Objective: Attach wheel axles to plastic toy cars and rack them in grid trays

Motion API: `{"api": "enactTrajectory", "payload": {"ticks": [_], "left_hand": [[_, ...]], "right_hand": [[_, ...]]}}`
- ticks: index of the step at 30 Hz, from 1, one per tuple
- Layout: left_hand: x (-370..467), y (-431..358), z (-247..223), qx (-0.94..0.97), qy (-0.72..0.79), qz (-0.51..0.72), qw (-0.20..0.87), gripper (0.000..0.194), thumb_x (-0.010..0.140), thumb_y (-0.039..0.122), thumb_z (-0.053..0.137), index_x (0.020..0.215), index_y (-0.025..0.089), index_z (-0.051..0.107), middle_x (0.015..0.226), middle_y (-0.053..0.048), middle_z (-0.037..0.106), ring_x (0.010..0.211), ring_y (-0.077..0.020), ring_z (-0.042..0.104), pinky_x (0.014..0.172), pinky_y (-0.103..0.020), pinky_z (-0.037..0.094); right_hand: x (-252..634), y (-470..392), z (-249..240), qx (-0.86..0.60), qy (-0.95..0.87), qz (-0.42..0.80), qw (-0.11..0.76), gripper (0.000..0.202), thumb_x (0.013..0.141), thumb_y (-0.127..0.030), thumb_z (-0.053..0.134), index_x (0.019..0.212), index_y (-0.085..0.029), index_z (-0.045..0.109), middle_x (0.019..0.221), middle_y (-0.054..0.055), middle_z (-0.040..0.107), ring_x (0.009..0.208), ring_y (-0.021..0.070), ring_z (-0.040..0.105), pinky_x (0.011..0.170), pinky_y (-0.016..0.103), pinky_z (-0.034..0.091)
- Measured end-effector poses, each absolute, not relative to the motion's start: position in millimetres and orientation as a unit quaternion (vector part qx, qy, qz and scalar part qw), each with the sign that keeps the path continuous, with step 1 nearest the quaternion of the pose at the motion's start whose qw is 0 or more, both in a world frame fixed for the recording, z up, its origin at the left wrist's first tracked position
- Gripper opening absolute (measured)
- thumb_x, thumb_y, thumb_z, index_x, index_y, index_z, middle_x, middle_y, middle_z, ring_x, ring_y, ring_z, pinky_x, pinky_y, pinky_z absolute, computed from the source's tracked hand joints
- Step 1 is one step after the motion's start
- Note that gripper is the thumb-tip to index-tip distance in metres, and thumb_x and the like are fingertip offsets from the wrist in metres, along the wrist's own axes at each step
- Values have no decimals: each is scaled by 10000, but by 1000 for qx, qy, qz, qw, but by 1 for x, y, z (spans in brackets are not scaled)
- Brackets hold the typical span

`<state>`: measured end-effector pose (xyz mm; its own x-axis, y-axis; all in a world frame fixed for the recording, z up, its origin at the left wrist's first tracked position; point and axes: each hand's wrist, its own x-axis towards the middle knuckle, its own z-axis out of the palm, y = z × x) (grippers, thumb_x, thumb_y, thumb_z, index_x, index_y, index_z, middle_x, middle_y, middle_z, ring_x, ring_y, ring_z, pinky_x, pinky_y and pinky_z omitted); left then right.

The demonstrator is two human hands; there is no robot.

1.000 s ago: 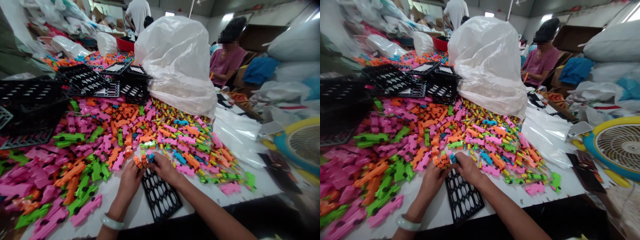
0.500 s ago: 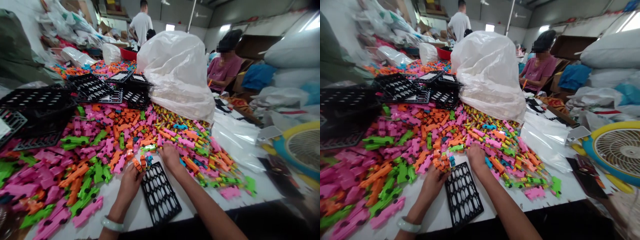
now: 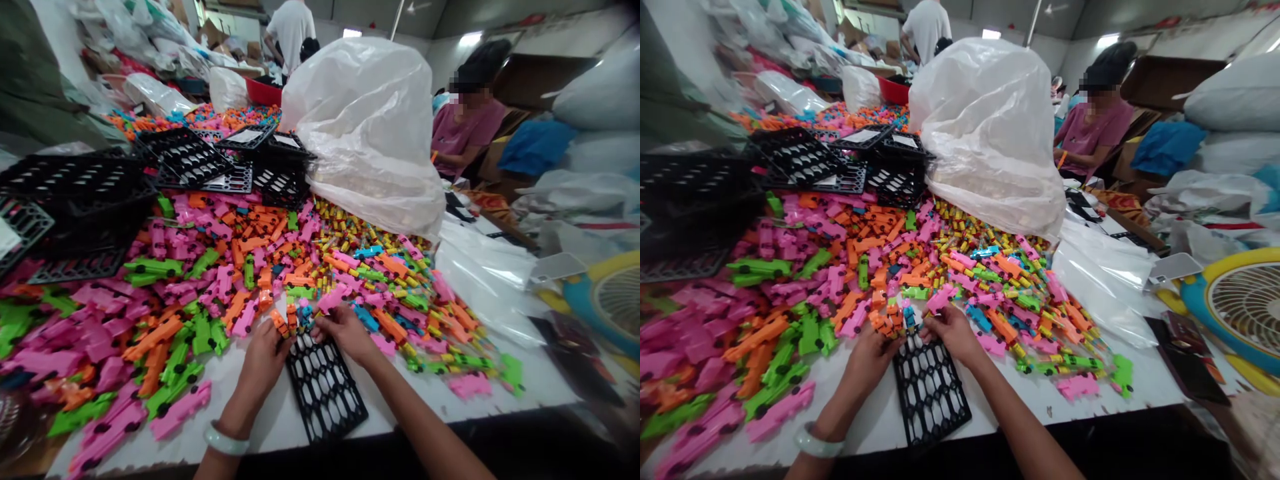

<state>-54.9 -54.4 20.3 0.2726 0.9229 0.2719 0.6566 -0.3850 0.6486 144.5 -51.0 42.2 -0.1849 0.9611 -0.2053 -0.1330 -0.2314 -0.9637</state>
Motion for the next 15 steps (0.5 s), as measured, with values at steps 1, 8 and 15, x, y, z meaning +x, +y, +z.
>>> {"api": "enactTrajectory", "payload": {"ticks": [1,8,15], "left_hand": [[-55,-55,20,769,514,317,207,209,817,255,576,996,201,669,1051,-91,692,1011,-249,620,884,-437,524],[-54,-55,17,777,512,313,189,209,831,267,566,1008,218,667,1080,-86,696,1038,-248,623,893,-437,530],[-56,-54,8,781,510,316,174,242,850,319,554,1037,211,663,1085,-94,695,1044,-258,628,903,-450,531]], "right_hand": [[141,-51,39,-475,-433,626,442,404,681,-512,702,847,-196,513,543,-37,632,459,135,584,494,263,484],[137,-50,24,-502,-448,585,452,348,671,-478,724,774,-230,504,497,-75,558,386,123,518,370,232,374],[146,-48,34,-501,-670,409,365,131,837,-355,600,816,-226,587,733,-17,644,597,137,586,593,257,465]]}}
